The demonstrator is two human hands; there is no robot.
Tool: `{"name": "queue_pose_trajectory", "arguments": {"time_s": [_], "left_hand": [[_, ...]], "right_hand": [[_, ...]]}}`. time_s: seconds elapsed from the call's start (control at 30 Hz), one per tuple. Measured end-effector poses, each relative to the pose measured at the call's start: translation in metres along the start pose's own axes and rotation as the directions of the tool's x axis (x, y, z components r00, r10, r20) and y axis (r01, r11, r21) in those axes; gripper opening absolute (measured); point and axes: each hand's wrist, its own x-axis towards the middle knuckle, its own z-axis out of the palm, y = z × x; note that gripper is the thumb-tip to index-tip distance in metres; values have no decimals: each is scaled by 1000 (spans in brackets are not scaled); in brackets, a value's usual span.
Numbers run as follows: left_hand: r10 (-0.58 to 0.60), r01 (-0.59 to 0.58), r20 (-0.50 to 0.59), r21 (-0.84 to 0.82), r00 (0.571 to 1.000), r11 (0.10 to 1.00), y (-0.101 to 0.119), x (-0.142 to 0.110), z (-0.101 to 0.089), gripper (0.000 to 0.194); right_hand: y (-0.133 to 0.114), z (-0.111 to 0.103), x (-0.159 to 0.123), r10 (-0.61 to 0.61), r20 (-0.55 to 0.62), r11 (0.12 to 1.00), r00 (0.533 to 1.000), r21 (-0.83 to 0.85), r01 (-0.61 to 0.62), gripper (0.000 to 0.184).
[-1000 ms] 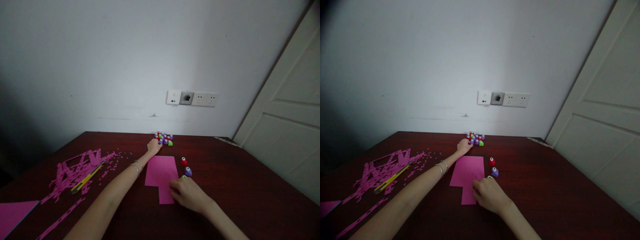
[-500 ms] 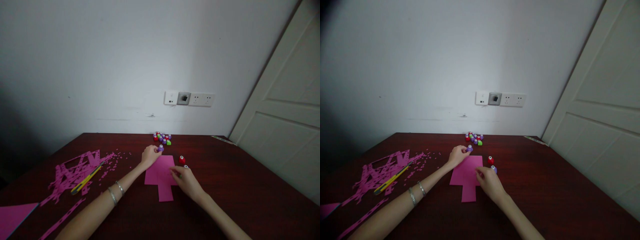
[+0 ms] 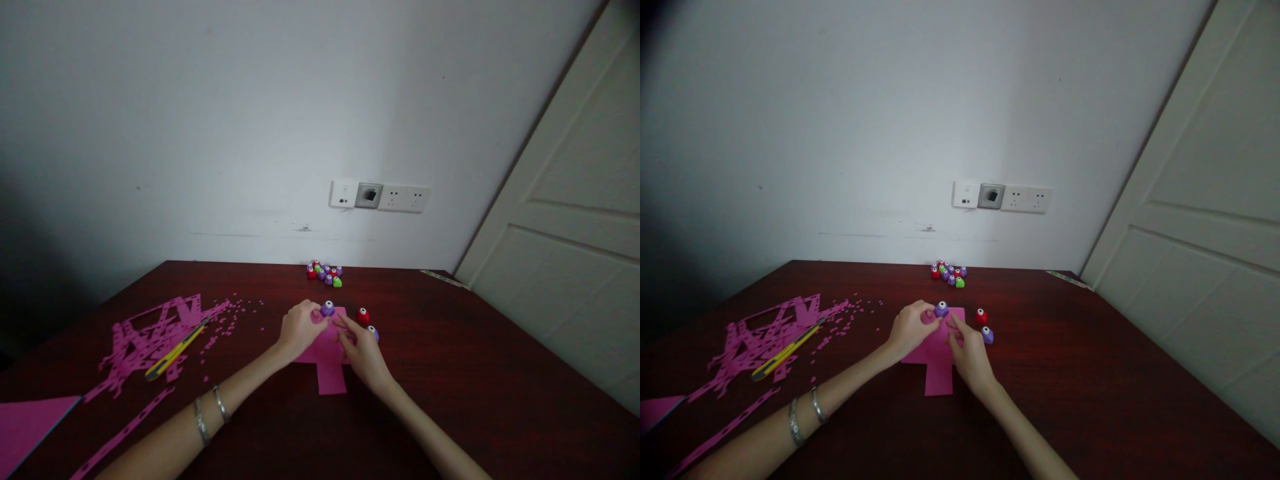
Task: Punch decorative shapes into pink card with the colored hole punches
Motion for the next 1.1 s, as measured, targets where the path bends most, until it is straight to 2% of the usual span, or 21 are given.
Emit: {"name": "queue_pose_trajectory", "arguments": {"time_s": [0.13,0.37,0.57,0.83,1.03,1.1], "left_hand": [[23,-23,3,8,1000,1000,1,-4,3,17],[44,-44,12,14,999,999,3,-8,3,19],[152,-152,36,16,988,988,7,-11,6,26],[207,-227,147,131,967,965,17,-21,6,41],[216,-248,179,180,960,952,24,-27,2,43],[219,-253,183,189,958,949,25,-28,1,44]], "right_hand": [[5,7,-1,-10,-23,1000,1000,23,11,45],[1,11,-4,-54,-40,998,998,18,55,49],[3,10,-3,-65,-93,998,994,0,66,48],[-3,2,5,-10,-150,999,989,31,15,35],[-5,-1,7,116,-199,976,973,207,-74,44],[-4,-2,8,119,-227,971,967,230,-65,43]]}}
